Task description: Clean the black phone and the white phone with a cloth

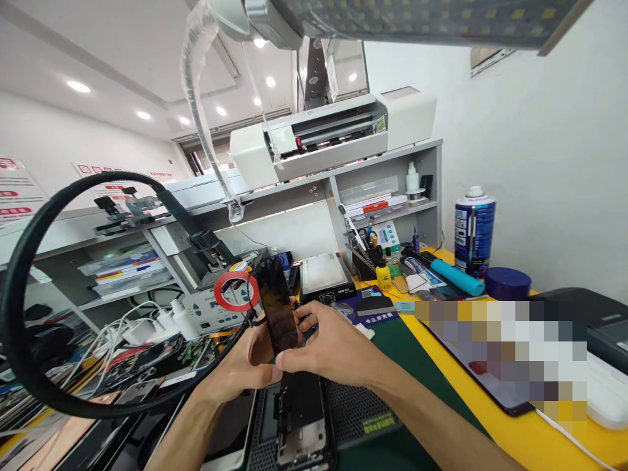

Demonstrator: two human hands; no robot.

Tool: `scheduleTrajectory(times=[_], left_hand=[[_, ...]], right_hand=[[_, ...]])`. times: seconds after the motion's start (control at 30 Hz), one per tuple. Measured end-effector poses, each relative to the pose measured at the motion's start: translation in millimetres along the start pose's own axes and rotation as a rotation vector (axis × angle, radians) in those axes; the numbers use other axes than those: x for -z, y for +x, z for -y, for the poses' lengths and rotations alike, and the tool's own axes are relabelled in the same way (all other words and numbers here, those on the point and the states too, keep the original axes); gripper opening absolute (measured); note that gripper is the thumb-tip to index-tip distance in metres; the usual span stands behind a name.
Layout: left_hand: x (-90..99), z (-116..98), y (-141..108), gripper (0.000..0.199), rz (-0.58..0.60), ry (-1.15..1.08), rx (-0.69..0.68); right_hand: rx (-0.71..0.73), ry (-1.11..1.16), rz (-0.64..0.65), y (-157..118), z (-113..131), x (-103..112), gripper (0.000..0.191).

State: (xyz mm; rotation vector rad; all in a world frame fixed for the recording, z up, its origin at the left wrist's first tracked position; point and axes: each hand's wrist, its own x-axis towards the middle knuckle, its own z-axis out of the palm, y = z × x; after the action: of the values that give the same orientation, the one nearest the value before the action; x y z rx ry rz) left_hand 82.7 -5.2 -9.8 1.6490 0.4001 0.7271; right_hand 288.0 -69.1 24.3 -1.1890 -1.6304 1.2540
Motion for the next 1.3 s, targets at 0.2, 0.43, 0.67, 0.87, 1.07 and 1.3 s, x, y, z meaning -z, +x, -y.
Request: scheduleTrajectory(times=[0.2, 0.43, 0.67, 0.87, 1.07, 1.3], left_hand=[[0.6, 0.3, 1.3, 0.064, 0.001, -0.012, 0.006], [-1.6, -3.1, 2.0, 0.068, 0.014, -0.004, -0.001], [-1.2, -3.3, 1.9, 0.07, 0.012, -0.007, 0.0], [-0.7, -3.8, 2.7, 0.074, 0.011, 0.0, 0.004], [0.8, -2.0, 1.2, 0.078, 0.013, 0.008, -0.005], [0.8, -2.7, 2.4, 0.078, 0.024, -0.003, -0.009]], right_hand=[[0.002, -0.01, -0.017, 1.9, -2.8, -0.3, 0.062], [-0.004, -0.01, -0.023, 2.0, -3.3, 0.5, 0.064], [-0.008, -0.018, -0.029, 2.9, -3.5, 0.0, 0.064], [-0.001, -0.009, -0.019, 3.0, -3.6, -0.3, 0.064], [0.011, 0.0, -0.018, 2.3, -4.0, -0.3, 0.062], [0.012, 0.0, -0.022, 3.4, -4.7, -0.5, 0.062]])
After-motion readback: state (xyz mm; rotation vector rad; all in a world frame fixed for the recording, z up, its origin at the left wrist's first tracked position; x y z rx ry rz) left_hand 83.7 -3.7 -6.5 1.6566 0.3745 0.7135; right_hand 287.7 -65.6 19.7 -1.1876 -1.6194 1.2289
